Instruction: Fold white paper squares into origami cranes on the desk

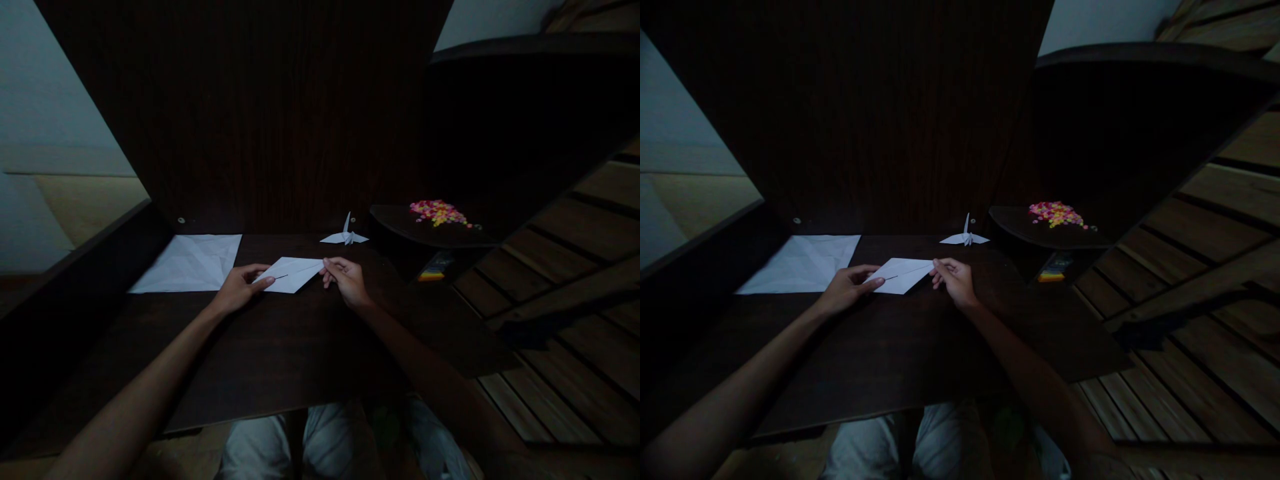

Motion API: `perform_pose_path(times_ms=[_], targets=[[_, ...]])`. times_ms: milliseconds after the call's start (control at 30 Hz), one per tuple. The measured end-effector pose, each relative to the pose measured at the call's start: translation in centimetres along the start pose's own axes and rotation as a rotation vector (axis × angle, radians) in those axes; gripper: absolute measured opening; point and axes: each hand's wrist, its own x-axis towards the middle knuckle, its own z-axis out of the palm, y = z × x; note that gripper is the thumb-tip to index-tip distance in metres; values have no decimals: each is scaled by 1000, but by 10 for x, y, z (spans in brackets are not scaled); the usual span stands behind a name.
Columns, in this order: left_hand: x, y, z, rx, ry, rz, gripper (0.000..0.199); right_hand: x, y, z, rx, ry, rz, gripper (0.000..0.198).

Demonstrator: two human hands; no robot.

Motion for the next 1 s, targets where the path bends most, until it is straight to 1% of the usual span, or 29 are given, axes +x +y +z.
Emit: perform_pose_path(times_ms=[100, 267, 400, 533, 667, 800, 1000], targets=[[1, 0, -1, -45, 31, -8, 44, 1, 0, -1, -4, 43, 5, 31], [0, 6, 0, -165, 158, -22, 45, 4, 0, -3, 44, 95, 30, 32], [0, 6, 1, -248, 219, -45, 49, 5, 2, -4, 66, 101, 63, 32], [0, 2, 5, -323, 288, -23, 55, 5, 3, -4, 65, 88, 89, 33], [2, 0, 7, -395, 320, 26, 50, 4, 4, -3, 72, 63, 108, 34], [3, 2, 6, -435, 362, -3, 46, 3, 3, -4, 65, 48, 97, 32], [4, 5, 4, -499, 379, -25, 43, 3, 1, -5, 64, 34, 81, 31]])
